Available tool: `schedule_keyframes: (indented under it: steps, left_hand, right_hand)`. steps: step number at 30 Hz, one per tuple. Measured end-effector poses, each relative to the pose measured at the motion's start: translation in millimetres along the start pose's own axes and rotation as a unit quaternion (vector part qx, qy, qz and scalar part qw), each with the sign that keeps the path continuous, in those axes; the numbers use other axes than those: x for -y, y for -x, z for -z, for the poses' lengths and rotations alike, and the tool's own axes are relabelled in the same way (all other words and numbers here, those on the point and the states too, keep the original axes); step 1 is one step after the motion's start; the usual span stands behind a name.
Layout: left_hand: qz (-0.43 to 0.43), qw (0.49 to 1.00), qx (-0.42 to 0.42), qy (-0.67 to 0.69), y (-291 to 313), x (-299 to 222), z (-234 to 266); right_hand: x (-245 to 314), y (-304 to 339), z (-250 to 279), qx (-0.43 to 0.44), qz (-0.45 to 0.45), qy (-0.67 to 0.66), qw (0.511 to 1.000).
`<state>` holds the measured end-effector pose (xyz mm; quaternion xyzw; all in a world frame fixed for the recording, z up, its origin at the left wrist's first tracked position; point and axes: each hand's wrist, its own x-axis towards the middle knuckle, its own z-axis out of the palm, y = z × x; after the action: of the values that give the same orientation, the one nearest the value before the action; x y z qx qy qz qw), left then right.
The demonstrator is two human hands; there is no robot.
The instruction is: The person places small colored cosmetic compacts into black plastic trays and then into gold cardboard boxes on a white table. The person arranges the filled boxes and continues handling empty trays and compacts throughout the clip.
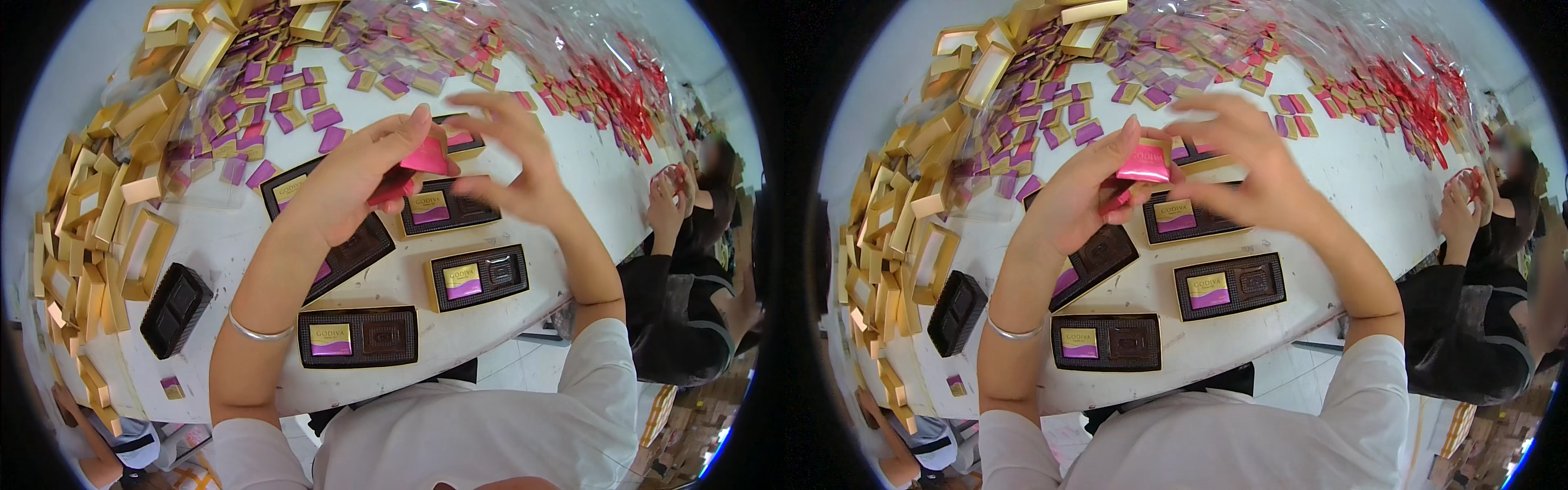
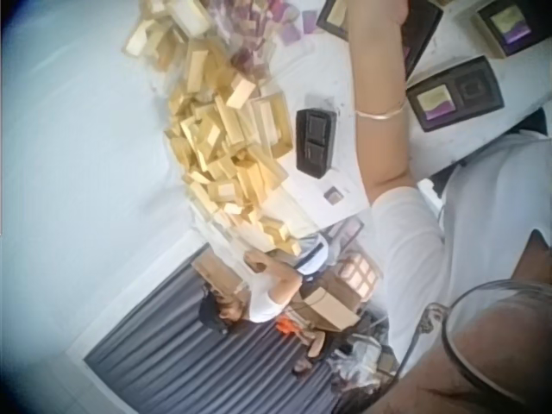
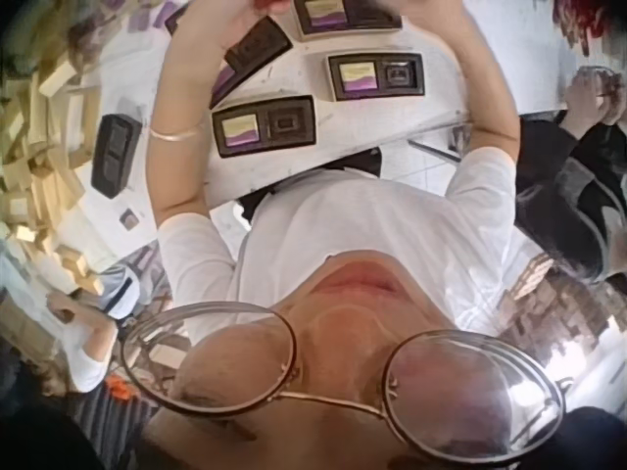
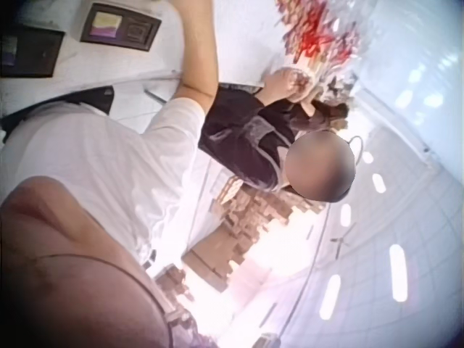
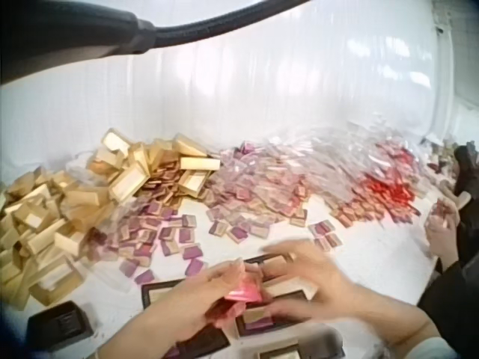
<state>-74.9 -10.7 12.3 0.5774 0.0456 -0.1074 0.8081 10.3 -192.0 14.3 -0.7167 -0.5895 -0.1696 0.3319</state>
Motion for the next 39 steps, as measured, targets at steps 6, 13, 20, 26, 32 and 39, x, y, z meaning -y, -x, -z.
schedule_keyframes:
  steps: [6, 13, 20, 26, 32, 39]
  left_hand:
    - [-0.039, 0.998, 0.05, -0.01, 0, 2, -6]
    - [-0.03, 0.99, 0.059, -0.122, 3, -7, 5]
    - [0.044, 0.974, 0.171, -0.145, 1, 1, 2]
    - [-0.026, 0.987, 0.029, -0.157, -2, 3, 3]
    - [-0.032, 0.965, 0.037, -0.258, -2, 3, 7]
    - [-0.086, 0.887, 0.071, -0.449, 3, 16, -2]
  right_hand:
    - [4, 14, -13, -0.09, -0.118, -0.162, 0.975]
    - [24, 14, 2, -0.04, -0.074, -0.128, 0.988]
    - [27, 29, 17, 0.024, 0.111, -0.028, 0.993]
    - [25, 63, 20, -0.011, -0.099, -0.031, 0.995]
    - [33, 79, 18, 0.144, -0.251, -0.065, 0.955]
    - [12, 71, 5, 0.193, -0.412, -0.131, 0.881]
